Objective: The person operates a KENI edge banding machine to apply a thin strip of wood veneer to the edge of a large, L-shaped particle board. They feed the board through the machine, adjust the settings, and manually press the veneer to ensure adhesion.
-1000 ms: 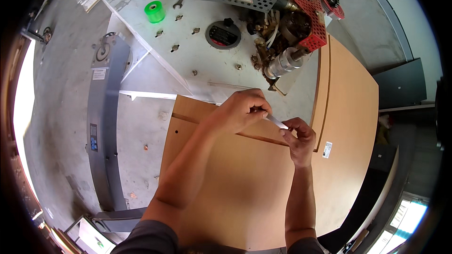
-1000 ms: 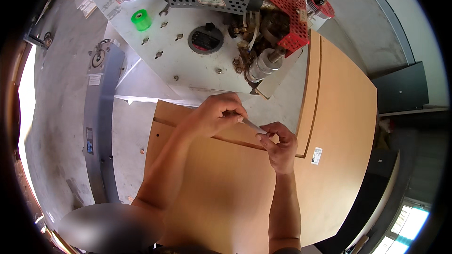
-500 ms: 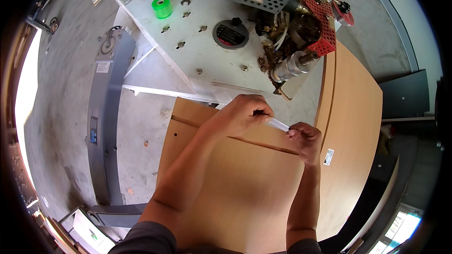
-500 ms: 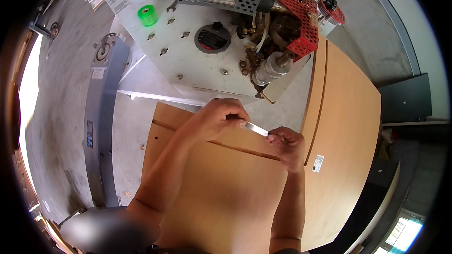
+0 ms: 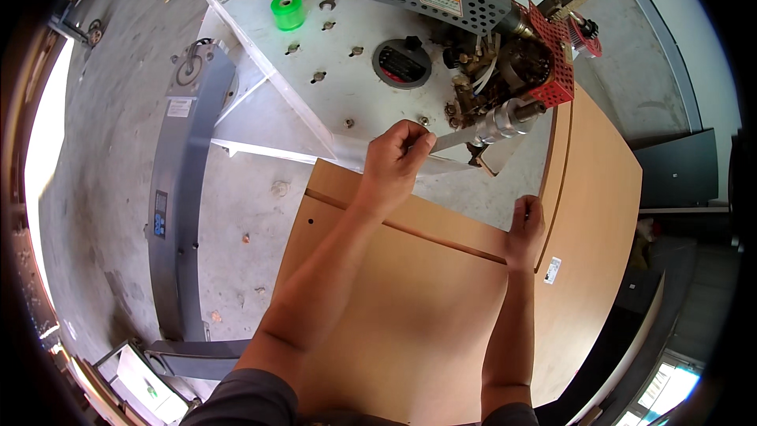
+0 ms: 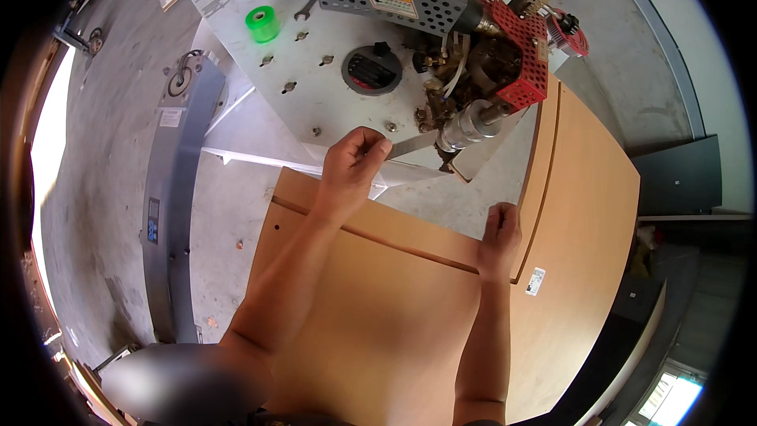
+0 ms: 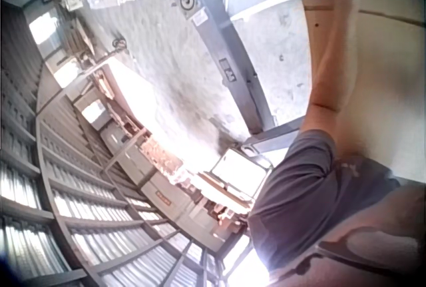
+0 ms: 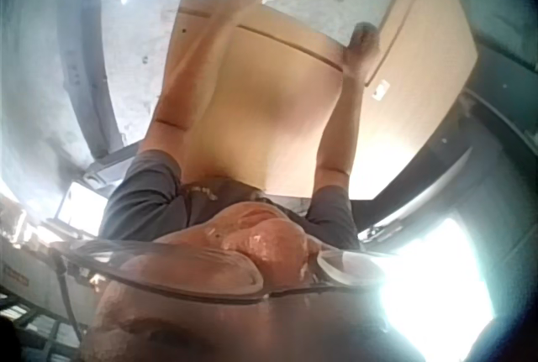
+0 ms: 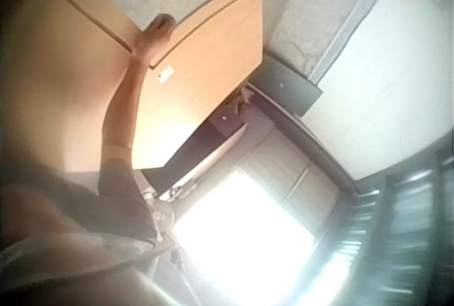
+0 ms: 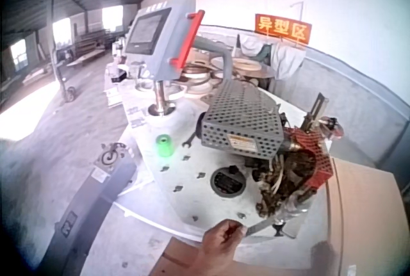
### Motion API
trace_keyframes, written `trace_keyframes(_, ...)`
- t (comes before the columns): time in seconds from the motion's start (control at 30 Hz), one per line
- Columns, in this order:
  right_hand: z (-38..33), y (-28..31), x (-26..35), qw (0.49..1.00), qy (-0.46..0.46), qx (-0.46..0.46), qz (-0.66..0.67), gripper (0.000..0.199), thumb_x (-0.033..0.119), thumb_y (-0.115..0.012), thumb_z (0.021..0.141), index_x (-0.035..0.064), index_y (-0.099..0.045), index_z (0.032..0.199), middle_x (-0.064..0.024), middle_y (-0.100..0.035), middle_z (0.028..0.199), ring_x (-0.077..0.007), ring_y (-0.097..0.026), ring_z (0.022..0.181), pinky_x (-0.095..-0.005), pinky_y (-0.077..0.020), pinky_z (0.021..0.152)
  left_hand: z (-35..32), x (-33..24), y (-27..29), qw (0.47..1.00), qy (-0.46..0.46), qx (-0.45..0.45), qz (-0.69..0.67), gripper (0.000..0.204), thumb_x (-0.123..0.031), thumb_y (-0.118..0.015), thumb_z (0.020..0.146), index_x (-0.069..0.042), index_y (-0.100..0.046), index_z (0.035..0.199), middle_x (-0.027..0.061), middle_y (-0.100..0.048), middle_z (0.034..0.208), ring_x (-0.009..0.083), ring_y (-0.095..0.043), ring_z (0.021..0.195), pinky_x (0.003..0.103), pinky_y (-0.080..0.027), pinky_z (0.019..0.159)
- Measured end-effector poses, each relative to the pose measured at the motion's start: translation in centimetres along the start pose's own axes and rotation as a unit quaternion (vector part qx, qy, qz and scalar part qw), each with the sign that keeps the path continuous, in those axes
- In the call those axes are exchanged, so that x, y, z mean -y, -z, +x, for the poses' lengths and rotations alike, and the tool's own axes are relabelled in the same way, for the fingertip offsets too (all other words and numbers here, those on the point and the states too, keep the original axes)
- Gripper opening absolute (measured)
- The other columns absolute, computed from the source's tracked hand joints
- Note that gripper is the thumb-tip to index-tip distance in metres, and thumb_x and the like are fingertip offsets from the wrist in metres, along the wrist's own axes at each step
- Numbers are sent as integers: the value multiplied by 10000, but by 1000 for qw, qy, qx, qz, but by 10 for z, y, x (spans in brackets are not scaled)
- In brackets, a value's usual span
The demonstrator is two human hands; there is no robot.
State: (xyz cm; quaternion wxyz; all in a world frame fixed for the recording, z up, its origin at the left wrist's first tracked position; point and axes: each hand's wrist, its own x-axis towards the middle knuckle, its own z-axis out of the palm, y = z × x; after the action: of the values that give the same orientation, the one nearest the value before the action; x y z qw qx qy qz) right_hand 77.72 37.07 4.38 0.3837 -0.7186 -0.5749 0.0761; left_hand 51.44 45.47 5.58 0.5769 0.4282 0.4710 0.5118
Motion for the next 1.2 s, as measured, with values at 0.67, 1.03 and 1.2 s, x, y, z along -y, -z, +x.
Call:
trace_keyframes(0.67,-4,-2,-8,991,-100,84,-33,151,155,-693,934,5,-693,915,-35,-595,633,-101,-496,558,-268,-414,537,93,6,-10,945,-156,-99,270,138,-125,-666,871,-48,-759,938,176,-689,889,354,-665,791,417,-523,717)
trace_keyframes(1.03,-10,-4,0,984,-142,105,17,175,193,-633,990,28,-692,997,-1,-613,717,-60,-514,595,-235,-439,555,110,26,-32,947,-134,-126,264,148,-132,-678,827,-138,-791,922,98,-652,912,325,-645,892,426,-526,766)
trace_keyframes(1.2,-12,-6,2,988,-127,91,15,117,142,-645,965,34,-686,984,20,-542,630,-60,-465,560,-239,-386,522,108,24,-36,940,-133,-128,287,160,-143,-664,829,-161,-794,921,78,-658,917,308,-646,918,420,-530,758)
